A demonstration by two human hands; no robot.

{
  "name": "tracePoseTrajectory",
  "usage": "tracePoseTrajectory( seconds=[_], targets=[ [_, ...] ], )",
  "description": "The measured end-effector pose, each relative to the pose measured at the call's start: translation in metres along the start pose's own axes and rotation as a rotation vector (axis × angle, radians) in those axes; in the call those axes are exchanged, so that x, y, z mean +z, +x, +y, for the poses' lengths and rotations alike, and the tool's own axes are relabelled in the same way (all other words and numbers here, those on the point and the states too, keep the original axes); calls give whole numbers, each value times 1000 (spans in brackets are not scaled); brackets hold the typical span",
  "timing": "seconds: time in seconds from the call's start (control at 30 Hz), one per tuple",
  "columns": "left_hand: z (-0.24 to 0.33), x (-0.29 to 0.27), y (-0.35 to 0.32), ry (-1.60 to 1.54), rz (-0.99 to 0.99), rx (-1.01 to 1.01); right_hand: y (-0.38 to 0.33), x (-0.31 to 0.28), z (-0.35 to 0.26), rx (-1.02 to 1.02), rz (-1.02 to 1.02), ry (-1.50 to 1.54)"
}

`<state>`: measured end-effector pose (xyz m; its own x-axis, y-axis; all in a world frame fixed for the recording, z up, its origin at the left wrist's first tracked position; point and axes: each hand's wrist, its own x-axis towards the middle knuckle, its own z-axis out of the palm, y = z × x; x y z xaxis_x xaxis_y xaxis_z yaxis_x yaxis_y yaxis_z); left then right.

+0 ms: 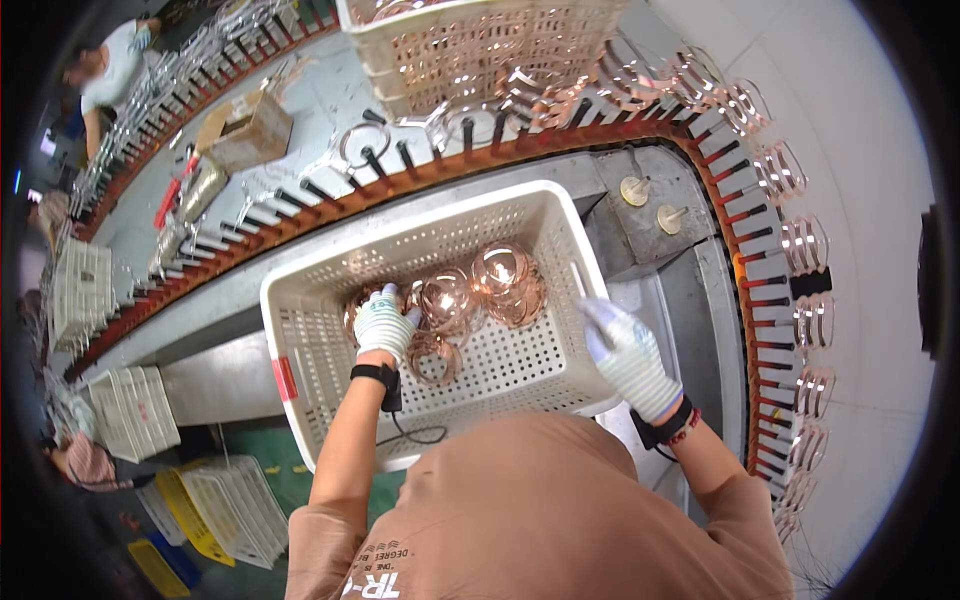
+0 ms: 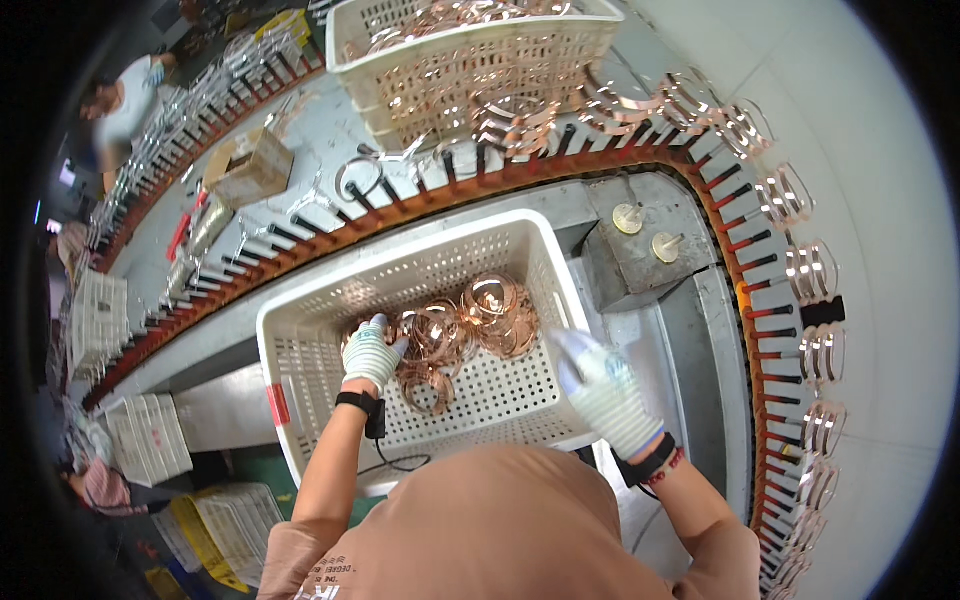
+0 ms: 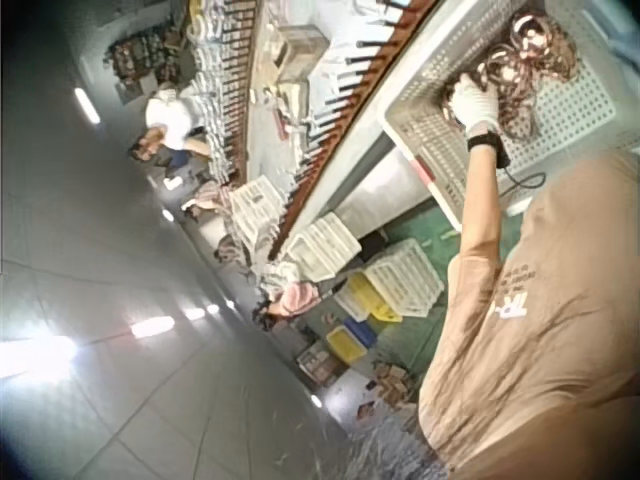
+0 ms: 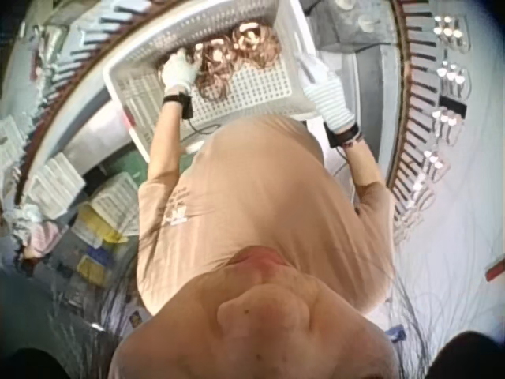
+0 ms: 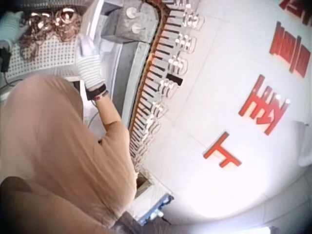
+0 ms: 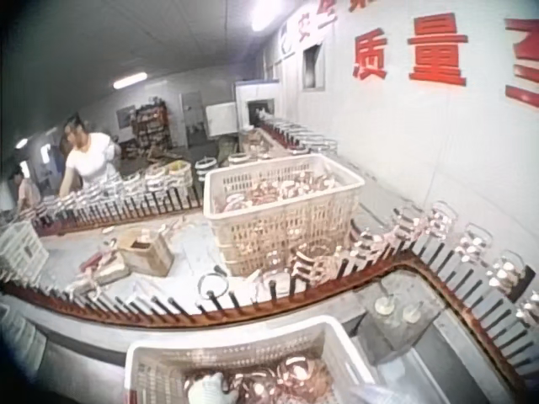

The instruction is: Organizing and placing shiny, copper-colored plastic or metal components into baskets on an assembly line.

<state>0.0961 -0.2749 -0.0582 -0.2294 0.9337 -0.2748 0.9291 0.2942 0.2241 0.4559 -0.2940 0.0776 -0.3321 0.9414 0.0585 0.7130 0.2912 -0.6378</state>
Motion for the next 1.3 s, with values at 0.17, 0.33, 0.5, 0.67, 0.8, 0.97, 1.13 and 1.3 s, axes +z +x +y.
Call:
tracePoseTrajectory(
  seconds=[0.17,0.33,0.5,0.67,0.8,0.97,1.13,1.3],
  targets=[
    [74,-92,22,-495,97,256,-44,-4,19,-324,-106,-205],
    [178,-176,82,-1397,-403,138,-64,-8,44,-356,5,-125],
    [192,-192,158,-1350,-437,-192,-70,-21,61,-466,26,-83],
    [233,-216,119,-846,390,301,-81,-27,93,-463,28,-30],
    [310,-250,63,-972,380,579,-90,-39,109,-458,57,12],
    [213,-262,191,-1016,-20,52,-86,-39,110,-621,-29,115],
    [273,-215,186,-867,-273,152,-89,-45,133,-597,-30,159],
    [267,-231,144,-486,218,-108,-90,-48,140,-625,-4,196]
  ],
)
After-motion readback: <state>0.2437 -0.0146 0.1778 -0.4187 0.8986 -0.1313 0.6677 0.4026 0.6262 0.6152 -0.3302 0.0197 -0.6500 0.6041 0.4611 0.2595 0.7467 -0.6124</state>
